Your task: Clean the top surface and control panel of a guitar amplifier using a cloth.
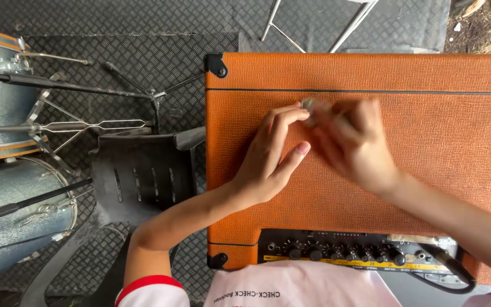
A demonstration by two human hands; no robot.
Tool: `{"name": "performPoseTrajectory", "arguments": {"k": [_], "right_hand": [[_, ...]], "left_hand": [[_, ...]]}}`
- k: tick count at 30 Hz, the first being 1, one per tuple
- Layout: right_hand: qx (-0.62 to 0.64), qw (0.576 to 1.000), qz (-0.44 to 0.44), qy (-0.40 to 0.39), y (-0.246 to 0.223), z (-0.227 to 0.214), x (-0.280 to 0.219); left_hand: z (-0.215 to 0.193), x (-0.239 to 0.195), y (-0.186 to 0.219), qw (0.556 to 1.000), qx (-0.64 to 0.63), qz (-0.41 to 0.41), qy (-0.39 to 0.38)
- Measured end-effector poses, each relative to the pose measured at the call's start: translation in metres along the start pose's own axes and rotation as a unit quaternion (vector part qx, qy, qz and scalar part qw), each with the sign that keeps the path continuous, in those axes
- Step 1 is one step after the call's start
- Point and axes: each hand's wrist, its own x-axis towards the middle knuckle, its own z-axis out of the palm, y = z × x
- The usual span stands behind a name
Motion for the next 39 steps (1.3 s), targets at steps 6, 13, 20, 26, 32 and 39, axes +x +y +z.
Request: {"name": "performPoseTrajectory", "arguments": {"k": [6, 13, 20, 26, 32, 39], "right_hand": [[0.064, 0.952, -0.219, -0.204, 0.032, 0.012, -0.052], [0.005, 0.992, -0.114, -0.045, 0.064, -0.001, 0.008], [0.021, 0.976, -0.203, -0.071, 0.024, 0.009, -0.032], [0.065, 0.968, -0.186, -0.156, 0.067, -0.002, -0.041], [-0.054, 0.996, -0.068, -0.005, 0.063, -0.007, 0.017], [0.065, 0.969, -0.207, -0.122, 0.006, 0.020, -0.027]], "left_hand": [[-0.001, 0.000, 0.002, 1.000, 0.013, -0.006, -0.002], [0.006, -0.001, -0.004, 1.000, 0.010, -0.004, -0.014], [-0.004, 0.004, 0.007, 0.998, 0.004, -0.060, 0.002], [-0.003, 0.003, 0.002, 0.999, -0.016, -0.051, -0.005], [-0.002, 0.002, 0.000, 0.998, -0.019, -0.056, -0.004], [-0.005, -0.002, 0.005, 0.997, -0.020, -0.021, 0.068]]}}
